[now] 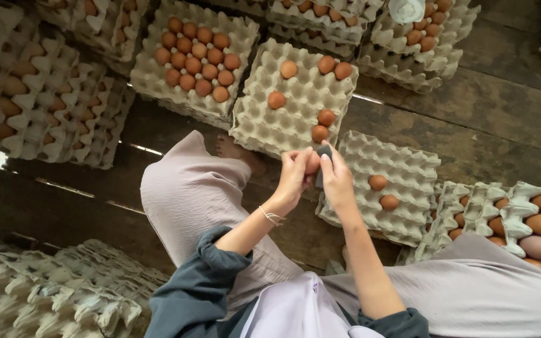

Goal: Sorting and cleaning chicken eggs by hand using a small block before placing them into trays

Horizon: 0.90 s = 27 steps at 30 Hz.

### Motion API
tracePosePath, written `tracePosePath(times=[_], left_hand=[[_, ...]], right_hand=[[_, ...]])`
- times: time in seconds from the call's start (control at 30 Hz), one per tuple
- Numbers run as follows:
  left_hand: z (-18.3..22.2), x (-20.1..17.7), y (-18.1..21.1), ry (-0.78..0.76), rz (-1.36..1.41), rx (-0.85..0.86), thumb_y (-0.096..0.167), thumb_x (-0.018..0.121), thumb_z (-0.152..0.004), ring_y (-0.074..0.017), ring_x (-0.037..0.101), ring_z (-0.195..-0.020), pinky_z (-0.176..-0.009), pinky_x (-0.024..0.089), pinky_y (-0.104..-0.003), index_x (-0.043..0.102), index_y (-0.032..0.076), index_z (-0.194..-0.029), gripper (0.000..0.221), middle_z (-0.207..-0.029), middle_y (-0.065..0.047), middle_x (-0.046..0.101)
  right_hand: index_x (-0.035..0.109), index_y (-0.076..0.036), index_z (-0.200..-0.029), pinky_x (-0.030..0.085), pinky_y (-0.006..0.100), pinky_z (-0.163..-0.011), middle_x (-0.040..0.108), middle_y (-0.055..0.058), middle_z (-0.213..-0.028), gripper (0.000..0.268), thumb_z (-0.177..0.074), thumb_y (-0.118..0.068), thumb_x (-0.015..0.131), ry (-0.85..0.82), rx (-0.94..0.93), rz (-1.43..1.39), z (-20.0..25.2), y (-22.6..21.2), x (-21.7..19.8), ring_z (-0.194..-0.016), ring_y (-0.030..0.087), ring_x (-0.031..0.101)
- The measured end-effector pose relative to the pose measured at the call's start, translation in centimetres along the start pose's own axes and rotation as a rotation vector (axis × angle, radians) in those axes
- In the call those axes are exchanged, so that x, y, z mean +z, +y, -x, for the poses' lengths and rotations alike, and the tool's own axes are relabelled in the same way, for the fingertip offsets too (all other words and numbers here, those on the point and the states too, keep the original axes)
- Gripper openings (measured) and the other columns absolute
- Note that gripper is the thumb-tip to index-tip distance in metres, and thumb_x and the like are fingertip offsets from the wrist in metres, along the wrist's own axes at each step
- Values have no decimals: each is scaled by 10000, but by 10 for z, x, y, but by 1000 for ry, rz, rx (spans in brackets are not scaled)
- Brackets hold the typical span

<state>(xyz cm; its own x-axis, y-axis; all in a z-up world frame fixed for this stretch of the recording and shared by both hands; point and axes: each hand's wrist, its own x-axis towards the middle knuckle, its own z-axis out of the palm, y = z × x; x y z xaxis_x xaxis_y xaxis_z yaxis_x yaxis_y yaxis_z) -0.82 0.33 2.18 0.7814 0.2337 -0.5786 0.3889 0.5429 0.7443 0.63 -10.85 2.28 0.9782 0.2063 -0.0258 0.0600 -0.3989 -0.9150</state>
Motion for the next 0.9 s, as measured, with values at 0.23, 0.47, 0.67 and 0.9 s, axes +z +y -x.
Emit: tracePosePath(times=[0.23,0.47,0.67,0.9], left_hand=[[-16,-3,-2,60,-100,98,419,543,-1001,-117,509,-535,-437,398,-194,548,144,-1100,292,-704,-13,478],[4,2,2,-42,-119,56,407,537,-933,-151,492,-623,-501,464,-259,624,108,-991,317,-726,-61,453],[-7,-1,-6,-24,-211,41,408,604,-876,-137,527,-602,-492,425,-267,506,128,-1124,387,-732,-37,527],[-4,4,7,1,-183,80,394,533,-965,-146,498,-549,-443,385,-229,567,122,-1145,328,-698,-32,485]], right_hand=[[601,-186,-1445,448,431,-1081,642,86,-1304,449,-996,-170,615,42,-176,180,8,-40,0,-1225,282,601],[601,-163,-1449,443,413,-1066,655,70,-1271,418,-1036,-128,544,32,-264,135,4,-37,-7,-1169,260,598],[596,-170,-1447,482,461,-1008,672,146,-1232,411,-1048,-212,508,30,-117,94,0,-13,-9,-1132,307,637],[600,-133,-1432,483,477,-1009,658,161,-1234,418,-1020,-187,552,24,-190,168,4,-34,-9,-1148,366,630]])
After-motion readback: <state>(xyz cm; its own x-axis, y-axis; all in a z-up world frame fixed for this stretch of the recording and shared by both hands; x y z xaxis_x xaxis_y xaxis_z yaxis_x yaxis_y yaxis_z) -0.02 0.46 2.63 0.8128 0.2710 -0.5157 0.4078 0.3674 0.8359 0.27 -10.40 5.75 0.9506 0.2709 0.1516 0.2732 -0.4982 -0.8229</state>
